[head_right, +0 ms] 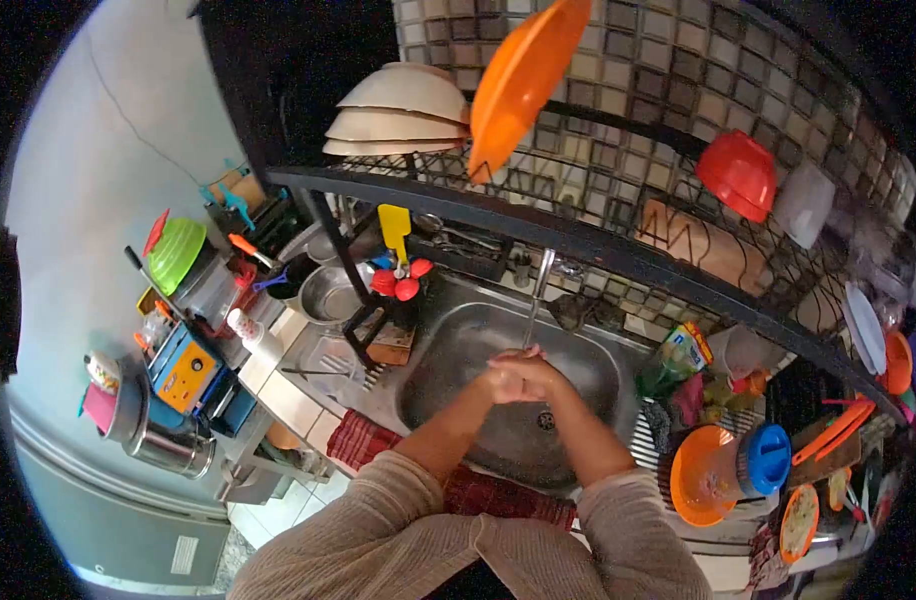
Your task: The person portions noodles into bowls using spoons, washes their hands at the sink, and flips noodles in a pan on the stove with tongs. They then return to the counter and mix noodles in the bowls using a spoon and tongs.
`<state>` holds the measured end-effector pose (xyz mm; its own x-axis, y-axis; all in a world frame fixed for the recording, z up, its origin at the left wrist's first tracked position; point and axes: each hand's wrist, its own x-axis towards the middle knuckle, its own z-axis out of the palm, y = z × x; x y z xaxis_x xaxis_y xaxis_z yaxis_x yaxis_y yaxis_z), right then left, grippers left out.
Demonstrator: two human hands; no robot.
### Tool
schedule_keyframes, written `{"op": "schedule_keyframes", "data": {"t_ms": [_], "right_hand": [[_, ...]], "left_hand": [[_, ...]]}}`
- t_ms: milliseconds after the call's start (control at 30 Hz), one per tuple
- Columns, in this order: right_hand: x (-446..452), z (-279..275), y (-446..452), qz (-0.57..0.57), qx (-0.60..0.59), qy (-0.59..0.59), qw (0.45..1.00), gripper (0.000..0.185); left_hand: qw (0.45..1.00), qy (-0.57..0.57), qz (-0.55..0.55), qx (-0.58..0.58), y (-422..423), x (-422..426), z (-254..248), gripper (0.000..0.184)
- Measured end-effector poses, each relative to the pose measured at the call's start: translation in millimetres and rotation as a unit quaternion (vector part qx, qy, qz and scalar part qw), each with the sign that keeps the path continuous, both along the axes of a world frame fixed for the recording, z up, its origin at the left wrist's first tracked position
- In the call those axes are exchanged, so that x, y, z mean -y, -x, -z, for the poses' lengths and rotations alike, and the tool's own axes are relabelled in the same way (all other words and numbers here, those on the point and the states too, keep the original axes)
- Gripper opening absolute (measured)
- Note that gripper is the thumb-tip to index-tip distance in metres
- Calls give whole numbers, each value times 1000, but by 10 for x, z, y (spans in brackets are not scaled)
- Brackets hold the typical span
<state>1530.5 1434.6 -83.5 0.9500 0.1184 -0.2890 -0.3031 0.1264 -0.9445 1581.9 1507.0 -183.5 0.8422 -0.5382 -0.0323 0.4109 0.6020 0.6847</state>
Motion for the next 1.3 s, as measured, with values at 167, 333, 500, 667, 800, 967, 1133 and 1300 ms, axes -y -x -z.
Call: {"op": "schedule_keyframes", "data": {"t_ms": [167,333,500,667,800,967,1133,1300], "right_hand": [[-18,545,-415,157,36,-31,987,33],[-269,108,-288,327,37,55,943,35],[-227,25,-216,375,108,179,903,36],[-196,-77,-77,390,147,212,884,36],[-108,146,-235,387,261,127,875,33],[135,454,-161,253,95,-114,956,31],[-208,110,56,199,24,-139,970,34],[-278,43,138,211,-39,-132,968,33]], "left_hand": [[989,20,34,-146,-99,90,-483,43],[987,-61,-30,-142,16,132,-670,36],[987,-127,-69,-76,-119,265,-307,41],[913,-373,-130,98,57,45,-781,39],[965,-228,-121,35,304,97,-971,36],[977,-123,-176,-3,200,215,-472,26],[966,-158,-198,-53,181,-55,-615,18],[896,-354,-259,74,81,-76,-372,33]]}}
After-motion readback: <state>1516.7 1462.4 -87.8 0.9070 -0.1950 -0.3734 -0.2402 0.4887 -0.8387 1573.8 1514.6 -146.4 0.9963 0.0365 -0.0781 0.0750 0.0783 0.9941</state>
